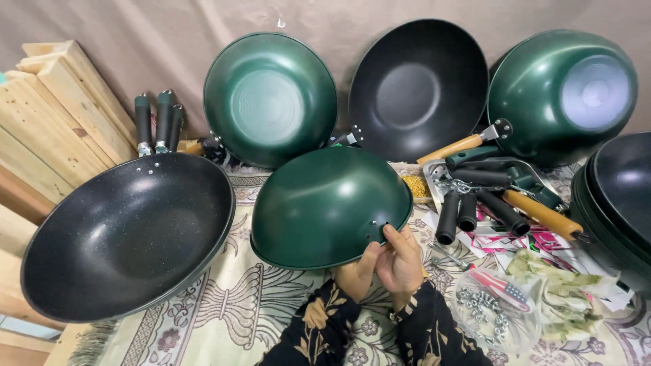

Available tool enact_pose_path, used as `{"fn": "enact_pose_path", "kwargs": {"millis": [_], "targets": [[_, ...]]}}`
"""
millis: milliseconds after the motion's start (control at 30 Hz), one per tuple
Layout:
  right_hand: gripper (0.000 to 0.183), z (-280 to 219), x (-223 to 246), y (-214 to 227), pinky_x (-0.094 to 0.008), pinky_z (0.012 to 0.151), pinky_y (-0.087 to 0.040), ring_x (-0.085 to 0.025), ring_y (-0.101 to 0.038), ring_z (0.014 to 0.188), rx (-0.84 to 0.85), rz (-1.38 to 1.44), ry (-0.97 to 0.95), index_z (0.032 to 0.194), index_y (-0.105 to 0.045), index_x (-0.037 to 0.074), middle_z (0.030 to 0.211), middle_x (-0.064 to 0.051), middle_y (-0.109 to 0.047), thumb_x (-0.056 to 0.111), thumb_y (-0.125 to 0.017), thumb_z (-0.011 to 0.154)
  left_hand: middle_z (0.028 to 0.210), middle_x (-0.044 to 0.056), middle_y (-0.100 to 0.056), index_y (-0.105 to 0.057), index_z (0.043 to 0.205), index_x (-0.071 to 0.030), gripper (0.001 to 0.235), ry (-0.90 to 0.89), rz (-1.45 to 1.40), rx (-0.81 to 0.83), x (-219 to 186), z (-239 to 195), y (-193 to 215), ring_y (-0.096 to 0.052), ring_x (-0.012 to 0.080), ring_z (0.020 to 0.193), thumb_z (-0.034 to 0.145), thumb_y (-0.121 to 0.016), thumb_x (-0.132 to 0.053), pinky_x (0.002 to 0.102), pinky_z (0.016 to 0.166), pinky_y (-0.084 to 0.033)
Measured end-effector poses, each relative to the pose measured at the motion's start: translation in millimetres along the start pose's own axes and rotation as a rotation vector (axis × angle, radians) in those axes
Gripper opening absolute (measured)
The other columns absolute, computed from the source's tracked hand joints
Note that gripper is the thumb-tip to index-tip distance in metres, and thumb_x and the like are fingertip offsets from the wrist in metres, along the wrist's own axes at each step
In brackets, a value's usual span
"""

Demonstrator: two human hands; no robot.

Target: Attaching a wooden handle to a green metal pan using screws and a manual screwdriver.

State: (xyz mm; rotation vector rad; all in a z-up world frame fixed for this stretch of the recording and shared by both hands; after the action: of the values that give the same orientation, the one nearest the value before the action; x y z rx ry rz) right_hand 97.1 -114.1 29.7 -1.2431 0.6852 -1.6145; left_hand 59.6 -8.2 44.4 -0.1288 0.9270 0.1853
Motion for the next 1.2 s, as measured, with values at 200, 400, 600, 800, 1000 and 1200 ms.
{"fn": "enact_pose_path", "kwargs": {"millis": [200,400,600,800,1000,1200], "targets": [[0.03,-10,-1,7,-0.032,0.087,-0.051,-0.019,-0.061,0.092,-0.267,-0.112,0.029,0.127,-0.057,-0.002,0.114,-0.016,-0.066,0.0,-0.056,0.097,0.109,0.012,-0.075,-0.069,0.111,0.002,0.026,0.007,-0.044,-0.075,11,-8,-5,-0.075,0.0213,0.088,0.087,-0.068,-0.008,0.028,0.077,-0.061],[0.036,-16,-4,-8,-0.033,0.088,-0.05,-0.021,-0.062,0.096,-0.301,-0.168,0.023,0.134,-0.057,-0.003,0.118,-0.017,-0.067,0.005,-0.053,0.099,0.107,0.01,-0.075,-0.07,0.108,0.0,0.024,-0.026,-0.011,0.003,-14,1,7,-0.075,0.0203,0.086,0.086,-0.067,-0.007,0.028,0.075,-0.062],[0.039,-20,-9,1,-0.036,0.094,-0.045,-0.022,-0.059,0.101,-0.414,-0.168,-0.005,0.136,-0.057,0.001,0.121,-0.014,-0.065,0.009,-0.051,0.098,0.099,0.01,-0.076,-0.071,0.103,0.001,0.022,-0.083,0.082,-0.115,-13,-4,12,-0.075,0.0213,0.078,0.084,-0.07,-0.009,0.028,0.067,-0.062],[0.036,-19,-9,-7,-0.036,0.092,-0.048,-0.021,-0.06,0.101,-0.366,-0.242,-0.022,0.135,-0.055,-0.002,0.123,-0.016,-0.065,0.012,-0.05,0.102,0.1,0.012,-0.076,-0.07,0.104,0.001,0.026,-0.036,0.1,-0.181,-2,-6,16,-0.075,0.0229,0.079,0.082,-0.071,-0.013,0.029,0.069,-0.062],[0.014,-42,-3,-7,-0.027,0.057,-0.042,-0.014,-0.054,0.07,-0.321,-0.325,-0.107,0.101,-0.058,0.006,0.088,-0.007,-0.061,0.019,-0.053,0.105,0.069,0.003,-0.074,-0.073,0.082,-0.001,0.01,0.129,-0.037,-0.122,11,-7,15,-0.068,0.0172,0.053,0.085,-0.068,-0.009,0.026,0.051,-0.057],[0.038,-82,14,6,-0.032,0.071,-0.053,-0.022,-0.062,0.076,-0.262,-0.538,-0.205,0.138,-0.052,-0.008,0.099,-0.021,-0.064,0.004,-0.046,0.102,0.094,0.009,-0.076,-0.071,0.1,0.0,0.021,0.023,0.059,-0.16,6,-5,21,-0.073,0.0211,0.074,0.084,-0.069,-0.012,0.029,0.066,-0.059]]}}
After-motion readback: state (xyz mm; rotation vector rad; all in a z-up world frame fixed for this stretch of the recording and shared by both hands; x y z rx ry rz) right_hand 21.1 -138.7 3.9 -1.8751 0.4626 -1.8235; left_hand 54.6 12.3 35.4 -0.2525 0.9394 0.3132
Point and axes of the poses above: each hand's wrist, its own z-axis towards the middle knuckle, its own y-axis out of the back of the hand, x = y × z, the point moved 6 cm from there along z, towards the middle knuckle
